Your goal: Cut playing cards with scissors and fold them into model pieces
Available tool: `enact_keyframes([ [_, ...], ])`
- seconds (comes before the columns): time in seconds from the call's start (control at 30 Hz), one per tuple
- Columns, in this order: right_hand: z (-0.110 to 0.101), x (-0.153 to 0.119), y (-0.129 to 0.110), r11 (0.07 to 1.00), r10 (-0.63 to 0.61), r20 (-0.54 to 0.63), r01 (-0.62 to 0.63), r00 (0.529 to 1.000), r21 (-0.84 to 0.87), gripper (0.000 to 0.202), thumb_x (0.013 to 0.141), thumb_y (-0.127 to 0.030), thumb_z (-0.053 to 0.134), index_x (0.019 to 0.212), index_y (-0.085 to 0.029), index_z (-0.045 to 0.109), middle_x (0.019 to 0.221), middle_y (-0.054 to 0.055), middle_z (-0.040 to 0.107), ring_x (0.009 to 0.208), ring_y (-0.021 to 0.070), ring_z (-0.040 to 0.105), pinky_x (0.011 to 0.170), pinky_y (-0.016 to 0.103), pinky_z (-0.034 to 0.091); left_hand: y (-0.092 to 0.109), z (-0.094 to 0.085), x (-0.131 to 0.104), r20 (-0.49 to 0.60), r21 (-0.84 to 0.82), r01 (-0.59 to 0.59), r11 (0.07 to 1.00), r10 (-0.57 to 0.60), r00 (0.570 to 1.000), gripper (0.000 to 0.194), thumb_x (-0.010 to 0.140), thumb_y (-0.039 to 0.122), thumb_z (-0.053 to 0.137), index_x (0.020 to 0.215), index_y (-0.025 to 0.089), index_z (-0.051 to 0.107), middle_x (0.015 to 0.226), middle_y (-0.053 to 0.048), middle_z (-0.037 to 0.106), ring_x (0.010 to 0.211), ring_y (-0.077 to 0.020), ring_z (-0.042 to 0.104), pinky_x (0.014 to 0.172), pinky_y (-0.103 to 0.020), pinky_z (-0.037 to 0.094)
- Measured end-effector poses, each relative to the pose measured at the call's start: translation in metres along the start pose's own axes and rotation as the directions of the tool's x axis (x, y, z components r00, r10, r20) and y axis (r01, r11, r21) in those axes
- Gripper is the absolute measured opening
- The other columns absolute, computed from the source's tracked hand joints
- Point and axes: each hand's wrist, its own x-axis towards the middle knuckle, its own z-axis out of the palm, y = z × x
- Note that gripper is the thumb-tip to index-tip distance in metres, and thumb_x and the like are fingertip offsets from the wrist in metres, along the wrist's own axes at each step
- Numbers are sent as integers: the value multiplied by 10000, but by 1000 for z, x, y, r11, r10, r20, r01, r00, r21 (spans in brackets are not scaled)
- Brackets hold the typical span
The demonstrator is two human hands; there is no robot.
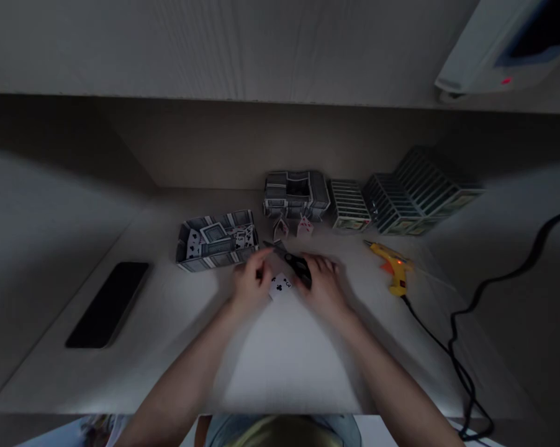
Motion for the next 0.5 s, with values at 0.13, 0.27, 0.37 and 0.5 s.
enact_keyframes([
  [0.13, -1, 1, 6, 992, 56, -46, -50, 997, 113, 346, 699, -194, 544, 1044, -163, 538, 937, 97, 634, 914, 257, 531, 777, 373, 398, 3, 9, -3, 173, 169, -109, 980, 79, 982, 123, 714, 178, 517, 816, 190, 586, 561, 28, 570, 529, -103, 534, 564, -221, 414],
  [0.27, -3, 4, 16, 975, 92, -118, -66, 989, 214, 263, 727, -168, 501, 988, -173, 537, 876, 75, 626, 849, 223, 549, 742, 334, 428, 1, 14, 2, 256, 272, -95, 958, 23, 966, 140, 705, 171, 514, 823, 177, 589, 764, -38, 630, 732, -166, 582, 683, -285, 456],
  [0.37, -3, 5, 17, 985, 60, -87, -44, 994, 168, 302, 729, -275, 557, 1015, -177, 543, 920, 83, 622, 893, 242, 533, 771, 360, 418, 1, 19, 5, 344, 290, -146, 946, 40, 938, 253, 725, 168, 508, 967, 156, 583, 972, -89, 612, 939, -216, 555, 826, -352, 445],
  [0.5, 0, 5, 15, 997, 45, -16, -44, 999, 62, 329, 735, -310, 569, 1033, -170, 553, 967, 103, 603, 946, 260, 500, 792, 381, 399, 3, 24, 6, 417, 266, -236, 935, 109, 902, 413, 781, 247, 504, 1180, 142, 489, 1299, -124, 449, 1218, -248, 384, 999, -410, 338],
])
